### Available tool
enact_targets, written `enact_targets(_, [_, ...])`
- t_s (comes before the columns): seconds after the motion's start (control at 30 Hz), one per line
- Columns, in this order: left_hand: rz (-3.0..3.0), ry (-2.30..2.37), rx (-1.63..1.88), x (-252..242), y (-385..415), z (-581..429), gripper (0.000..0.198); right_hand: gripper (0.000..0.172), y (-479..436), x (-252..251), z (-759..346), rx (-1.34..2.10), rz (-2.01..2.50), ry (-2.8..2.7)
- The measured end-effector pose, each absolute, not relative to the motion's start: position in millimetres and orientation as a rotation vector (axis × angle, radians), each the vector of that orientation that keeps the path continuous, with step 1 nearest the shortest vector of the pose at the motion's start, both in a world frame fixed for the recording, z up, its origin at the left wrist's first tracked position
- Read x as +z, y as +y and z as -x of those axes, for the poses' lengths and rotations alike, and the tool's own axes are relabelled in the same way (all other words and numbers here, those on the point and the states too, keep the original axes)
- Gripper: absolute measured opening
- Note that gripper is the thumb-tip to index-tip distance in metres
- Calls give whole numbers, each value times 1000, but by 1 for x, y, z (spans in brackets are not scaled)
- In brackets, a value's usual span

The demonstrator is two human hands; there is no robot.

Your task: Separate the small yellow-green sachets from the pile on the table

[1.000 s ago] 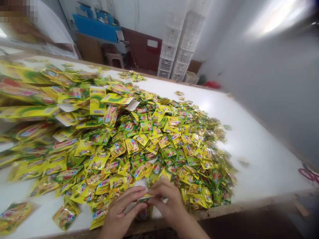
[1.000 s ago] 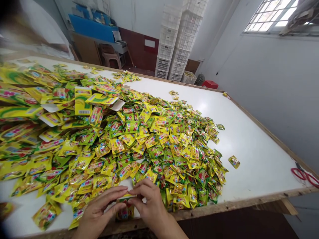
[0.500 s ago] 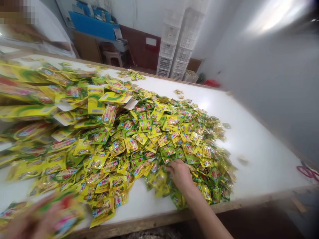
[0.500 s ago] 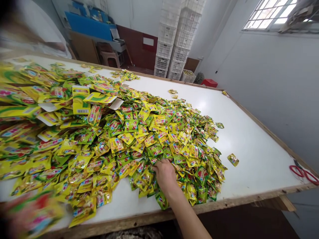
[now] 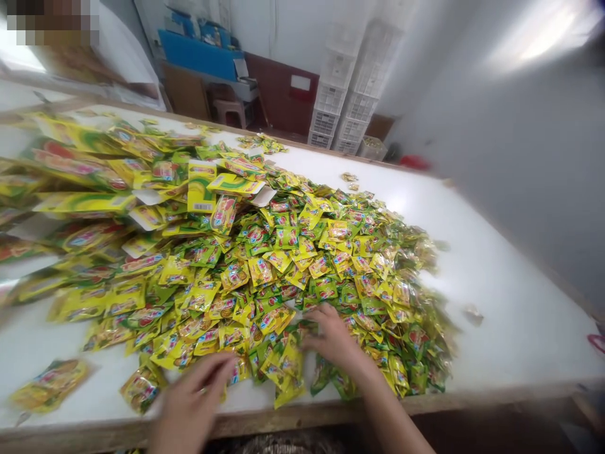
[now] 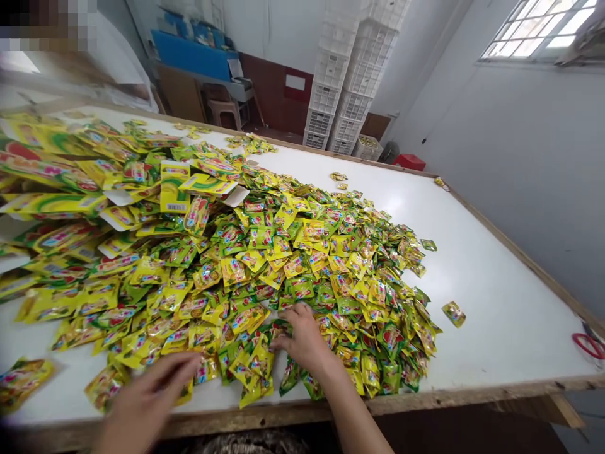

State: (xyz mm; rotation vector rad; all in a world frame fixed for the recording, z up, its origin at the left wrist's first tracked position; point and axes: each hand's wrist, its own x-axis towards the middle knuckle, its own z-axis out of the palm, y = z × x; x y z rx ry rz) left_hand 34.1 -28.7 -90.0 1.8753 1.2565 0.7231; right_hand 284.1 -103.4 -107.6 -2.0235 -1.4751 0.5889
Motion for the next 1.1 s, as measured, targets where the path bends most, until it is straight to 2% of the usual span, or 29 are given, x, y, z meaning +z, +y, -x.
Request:
enact_targets(0.1, [-2246,1084,438,-98,-32,-80,19,42,-104,-112,-280,518,2106,-1395])
enact_targets(0.17, [-2396,1069,357,-103,-33,-100,18,40,-107,-113,-280,595,2107,-1233])
enact_targets(0.27, [-2325,1098,329,-109,-30,-103,18,26,-113,-103,-285,729,1911,-1068])
enact_targets(0.33, [-2210,1092,314,-111,-26,-95,14,20,-116,-90,-287,789,1744,-1146])
enact_targets(0.5, [-1997,1047,294,-109,-17,-85,10,35,-106,-69,-274,1058,1584,-1544])
enact_targets(0.57, [-1984,1036,301,-107,-16,-86,11,30,-97,-74,-265,1054,1660,-1574])
enact_targets(0.67, [-1972,1009,320,-106,-15,-86,15,20,-86,-85,-254,964,1761,-1572])
enact_targets(0.8, [-1972,1002,347,-107,-22,-85,16,38,-91,-96,-246,764,2024,-1418])
enact_targets(0.9, [-1985,1001,424,-101,-21,-83,17,30,-104,-102,-241,723,2151,-1386])
enact_targets(1.1, [-1998,1296,837,-55,60,-64,17,25,-125,-104,-233,738,1980,-1360])
